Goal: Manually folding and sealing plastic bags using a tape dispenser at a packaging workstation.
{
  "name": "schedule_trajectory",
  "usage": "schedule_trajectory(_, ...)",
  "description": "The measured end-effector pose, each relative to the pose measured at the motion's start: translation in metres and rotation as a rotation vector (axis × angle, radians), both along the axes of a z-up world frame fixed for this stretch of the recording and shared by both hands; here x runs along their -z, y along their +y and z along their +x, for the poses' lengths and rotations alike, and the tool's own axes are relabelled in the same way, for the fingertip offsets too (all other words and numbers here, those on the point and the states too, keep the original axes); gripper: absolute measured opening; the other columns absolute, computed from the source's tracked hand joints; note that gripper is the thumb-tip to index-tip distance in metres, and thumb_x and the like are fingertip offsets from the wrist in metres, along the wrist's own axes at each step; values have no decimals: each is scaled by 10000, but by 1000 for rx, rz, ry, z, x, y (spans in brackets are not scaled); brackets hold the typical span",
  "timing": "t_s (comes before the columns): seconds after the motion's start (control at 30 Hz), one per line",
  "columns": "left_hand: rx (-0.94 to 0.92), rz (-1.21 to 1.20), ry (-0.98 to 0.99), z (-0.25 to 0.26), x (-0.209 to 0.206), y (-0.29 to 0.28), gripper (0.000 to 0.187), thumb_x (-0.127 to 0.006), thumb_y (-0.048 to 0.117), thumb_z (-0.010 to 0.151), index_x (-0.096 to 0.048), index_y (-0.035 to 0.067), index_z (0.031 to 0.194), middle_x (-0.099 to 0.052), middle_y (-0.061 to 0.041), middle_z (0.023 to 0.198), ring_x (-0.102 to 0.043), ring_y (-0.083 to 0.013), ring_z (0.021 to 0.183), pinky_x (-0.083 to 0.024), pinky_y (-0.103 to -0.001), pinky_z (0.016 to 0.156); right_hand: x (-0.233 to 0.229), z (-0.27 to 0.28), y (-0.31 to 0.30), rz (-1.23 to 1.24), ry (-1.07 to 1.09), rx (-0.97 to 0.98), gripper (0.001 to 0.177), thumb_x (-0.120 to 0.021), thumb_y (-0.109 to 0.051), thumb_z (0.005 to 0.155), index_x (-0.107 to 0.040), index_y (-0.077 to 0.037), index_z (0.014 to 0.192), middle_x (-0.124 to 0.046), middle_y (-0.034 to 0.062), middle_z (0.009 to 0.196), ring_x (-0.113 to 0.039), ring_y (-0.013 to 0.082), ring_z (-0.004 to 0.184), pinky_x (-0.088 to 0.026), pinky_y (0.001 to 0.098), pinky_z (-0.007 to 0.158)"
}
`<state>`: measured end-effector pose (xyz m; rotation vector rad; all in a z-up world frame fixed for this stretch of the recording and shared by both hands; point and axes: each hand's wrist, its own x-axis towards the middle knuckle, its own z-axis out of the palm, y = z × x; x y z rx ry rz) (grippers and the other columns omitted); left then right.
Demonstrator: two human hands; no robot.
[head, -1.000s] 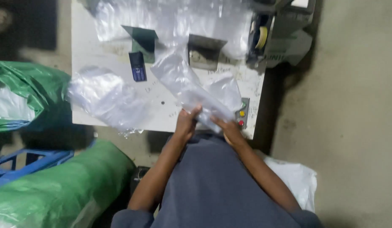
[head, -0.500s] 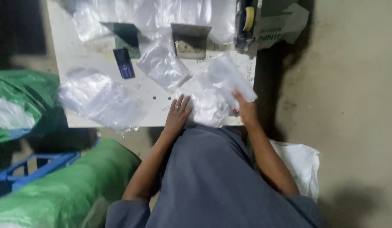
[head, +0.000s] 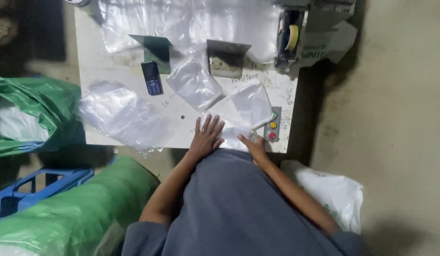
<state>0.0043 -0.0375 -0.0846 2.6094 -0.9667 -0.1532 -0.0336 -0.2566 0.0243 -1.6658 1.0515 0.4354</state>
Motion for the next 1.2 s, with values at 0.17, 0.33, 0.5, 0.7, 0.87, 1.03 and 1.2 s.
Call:
schedule_trajectory(0.17, -27, -39, 115, 3, 7, 0, 772, -551, 538, 986, -298, 229, 1646, -192, -143, 1719, -113, -423, 1576, -183, -689, 1203, -5, 52, 53, 235, 72, 122, 1376, -980, -480, 717, -98, 99, 1601, -181, 330, 1630, -146, 415, 1564, -94, 591, 1252)
schedule_trajectory(0.33, -183, -244, 53, 38, -45, -15, 674, -601, 474, 1009, -411, 205, 1598, -292, -164, 1677, -226, -439, 1546, -265, -575, 1210, -34, 82, 26, 26, -37, 36, 1044, -978, -525, 686, -515, 81, 1399, -592, 291, 1359, -541, 412, 1345, -434, 516, 1083)
schedule_trajectory(0.5, -370, -561, 24, 99, -72, -22, 527, -696, 325, 990, -580, 141, 1470, -459, -145, 1585, -397, -387, 1483, -318, -482, 1230, 0, 113, -46, 139, -365, 435, 803, -986, -197, 756, -560, 79, 1378, -672, 153, 1193, -620, 209, 1035, -533, 368, 914)
schedule_trajectory(0.7, -1000, -1039, 202, 210, -17, 68, 182, -643, 243, 1039, -713, 114, 1148, -698, -122, 1180, -675, -273, 1032, -515, -422, 936, 38, 151, -89, -1010, -632, -177, 627, -843, -68, 800, -544, 55, 1337, -541, 279, 1252, -537, 500, 1148, -421, 602, 998)
schedule_trajectory(0.87, -1600, -1895, 598, 314, 38, 158, 412, -736, 521, 890, -513, 187, 800, -498, 29, 740, -604, -199, 664, -586, -467, 857, 89, 230, -101, 762, -375, 854, 932, -834, -451, 933, -267, -9, 1526, -188, 197, 1576, -208, 363, 1537, -328, 489, 1228)
schedule_trajectory(1.03, -1789, -1688, 739, 368, -24, 145, 795, -919, 594, 633, -580, 0, 1038, -582, -188, 889, -588, -247, 645, -525, -424, 733, 36, 317, -62, 664, -258, 839, 972, -843, -534, 839, -375, -41, 1534, -355, 269, 1558, -352, 420, 1478, -302, 564, 1241)
schedule_trajectory(1.2, -1821, -993, 945, 393, -64, 125, 883, -972, 500, 686, -653, -112, 1237, -690, -300, 1128, -754, -302, 956, -630, -390, 831, 101, 336, -90, 568, -174, 561, 476, -914, -305, 783, -725, -23, 1116, -754, 149, 1046, -740, 277, 909, -593, 392, 819)
